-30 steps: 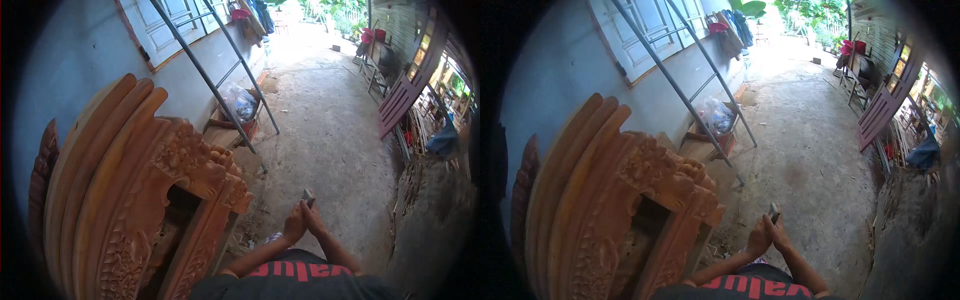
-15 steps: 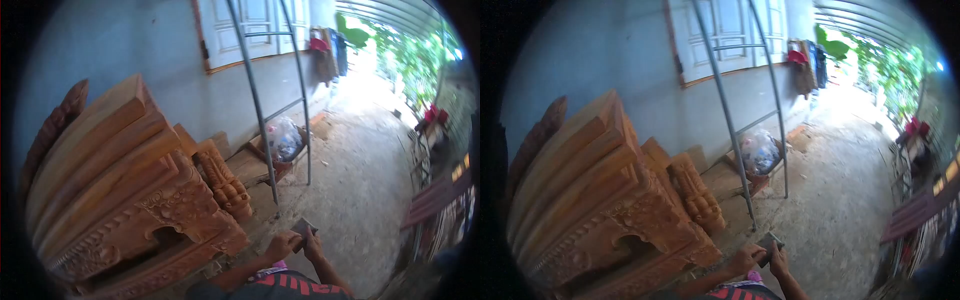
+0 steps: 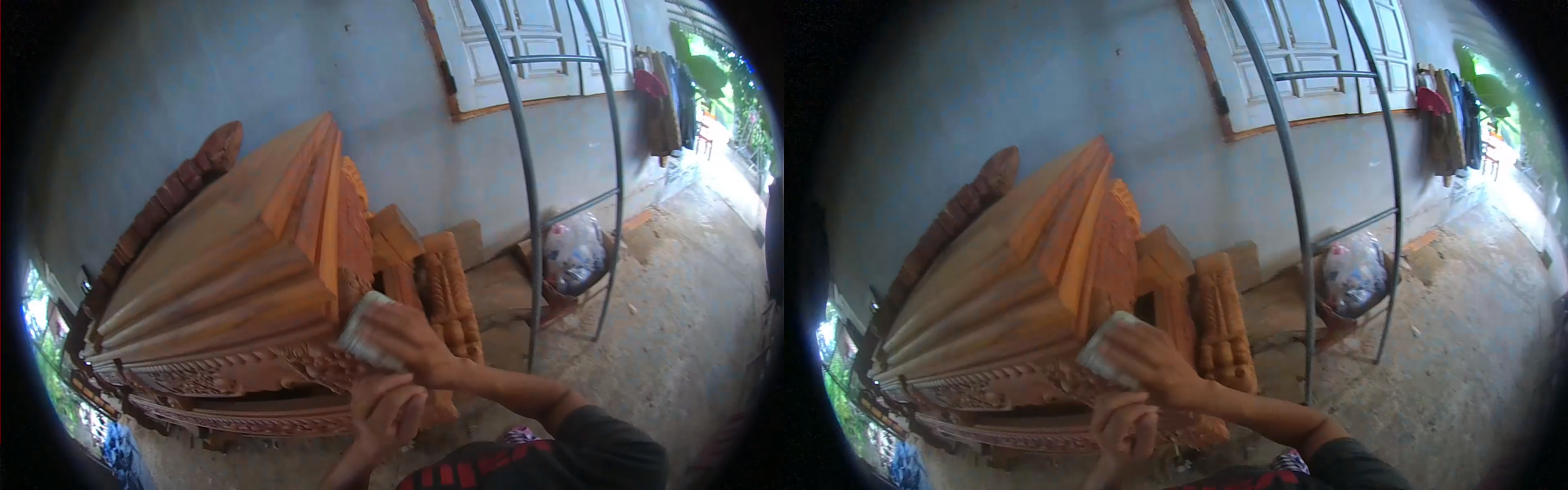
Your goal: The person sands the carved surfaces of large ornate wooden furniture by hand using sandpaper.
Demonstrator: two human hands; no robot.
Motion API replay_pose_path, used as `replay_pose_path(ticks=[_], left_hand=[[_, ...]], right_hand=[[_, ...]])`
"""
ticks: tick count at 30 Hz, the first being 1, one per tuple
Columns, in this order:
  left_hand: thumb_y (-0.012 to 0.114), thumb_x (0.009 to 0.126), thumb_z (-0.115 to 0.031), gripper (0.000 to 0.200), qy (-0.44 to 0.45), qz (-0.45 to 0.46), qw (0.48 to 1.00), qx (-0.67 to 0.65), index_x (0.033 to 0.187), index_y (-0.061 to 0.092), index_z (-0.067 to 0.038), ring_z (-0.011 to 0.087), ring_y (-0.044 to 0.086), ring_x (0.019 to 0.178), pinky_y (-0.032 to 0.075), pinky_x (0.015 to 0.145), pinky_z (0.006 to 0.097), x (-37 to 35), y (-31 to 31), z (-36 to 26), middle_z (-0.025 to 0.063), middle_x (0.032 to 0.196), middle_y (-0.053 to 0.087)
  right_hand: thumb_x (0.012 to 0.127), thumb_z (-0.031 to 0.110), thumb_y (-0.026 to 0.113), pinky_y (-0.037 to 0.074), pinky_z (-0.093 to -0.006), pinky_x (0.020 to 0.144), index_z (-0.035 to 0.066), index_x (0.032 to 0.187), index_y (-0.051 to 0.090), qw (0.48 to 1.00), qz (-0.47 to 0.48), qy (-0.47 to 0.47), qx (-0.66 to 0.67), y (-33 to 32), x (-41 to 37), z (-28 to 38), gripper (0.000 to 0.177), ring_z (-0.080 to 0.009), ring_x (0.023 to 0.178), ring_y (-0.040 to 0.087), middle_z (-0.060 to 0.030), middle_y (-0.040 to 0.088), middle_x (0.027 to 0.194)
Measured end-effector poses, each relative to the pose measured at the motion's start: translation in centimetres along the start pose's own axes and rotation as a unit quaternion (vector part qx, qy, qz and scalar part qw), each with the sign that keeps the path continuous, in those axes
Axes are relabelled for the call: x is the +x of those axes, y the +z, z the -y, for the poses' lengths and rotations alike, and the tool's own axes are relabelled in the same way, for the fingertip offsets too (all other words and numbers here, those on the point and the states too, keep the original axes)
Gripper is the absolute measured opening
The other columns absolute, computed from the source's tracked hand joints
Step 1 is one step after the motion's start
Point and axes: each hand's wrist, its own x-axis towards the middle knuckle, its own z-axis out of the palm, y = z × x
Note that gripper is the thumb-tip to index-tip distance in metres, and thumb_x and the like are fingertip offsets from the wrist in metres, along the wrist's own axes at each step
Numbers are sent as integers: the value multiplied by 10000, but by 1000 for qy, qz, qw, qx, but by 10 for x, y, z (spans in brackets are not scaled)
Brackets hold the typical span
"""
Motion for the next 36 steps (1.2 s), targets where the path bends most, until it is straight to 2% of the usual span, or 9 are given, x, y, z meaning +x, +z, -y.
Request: replay_pose_path(ticks=[3, 6, 10, 15, 24, 26, 29, 32, 36], left_hand=[[683, 849, -121, 108, -48, -31, 990, 132, 918, 659, -41, 272, 615, 870, 506, 689, 345, 12, -9, 13, 123, 1005, 631], [711, 796, -152, 104, -55, -67, 963, 255, 875, 680, -92, 283, 577, 974, 458, 819, 425, 29, -2, 26, 84, 1063, 613], [695, 814, -226, 164, -68, -90, 930, 350, 895, 677, -85, 314, 562, 976, 429, 878, 463, 69, 20, 34, 70, 1032, 612], [662, 933, -295, 284, -189, -54, 869, 454, 1090, 697, -61, 337, 584, 1117, 413, 991, 531, 75, 54, 43, 133, 1198, 638], [680, 926, -226, 207, -170, -193, 831, 493, 968, 690, -23, 324, 602, 982, 491, 887, 467, 49, 71, 65, 143, 1041, 650], [678, 930, -240, 235, -188, -203, 809, 519, 969, 681, -8, 322, 600, 977, 493, 888, 474, 41, 74, 66, 146, 1026, 648], [676, 935, -257, 274, -233, -249, 792, 506, 986, 665, 13, 325, 597, 970, 491, 890, 474, 35, 76, 69, 152, 1019, 638], [674, 937, -247, 281, -280, -274, 784, 482, 1031, 650, 17, 334, 591, 961, 496, 874, 443, 35, 82, 63, 161, 1038, 617], [653, 937, -176, 246, -231, -168, 780, 557, 1098, 628, 9, 316, 578, 948, 510, 779, 365, 56, 77, 59, 167, 1046, 585]], right_hand=[[886, 159, 557, 280, -503, 1164, 116, 1480, 410, 983, 39, -178, 6, 12, 22, -56, 613, -313, 1420, 352, -109, 391, 1527], [879, 136, 548, 267, -497, 1180, 128, 1486, 404, 964, 128, -229, 32, 1, 54, -111, 624, -311, 1426, 345, -112, 374, 1539], [862, 139, 621, 317, -494, 1161, 126, 1412, 495, 944, 106, -305, 63, 25, 100, -201, 564, -308, 1404, 386, -109, 432, 1498], [768, -18, 649, 352, -494, 1121, 138, 1373, 539, 966, 90, -197, 140, 72, 148, -337, 634, -305, 1358, 444, -95, 491, 1454], [725, -109, 655, 474, -457, 996, 59, 1171, 664, 973, -39, 60, 221, 123, 222, -505, 477, -336, 1200, 570, -127, 630, 1241], [741, -73, 660, 497, -448, 953, 58, 1161, 667, 992, 12, 101, 80, 145, 235, -552, 441, -348, 1144, 592, -146, 640, 1205], [785, -9, 642, 483, -460, 956, 79, 1192, 654, 997, -13, -47, 64, 137, 237, -562, 416, -351, 1125, 596, -145, 655, 1185], [818, 49, 625, 465, -464, 971, 114, 1251, 628, 995, 51, 77, 28, 135, 232, -552, 438, -341, 1148, 583, -124, 659, 1180], [831, 102, 637, 441, -477, 992, 144, 1358, 543, 995, 82, -3, -50, 111, 205, -479, 536, -325, 1211, 528, -123, 572, 1300]])
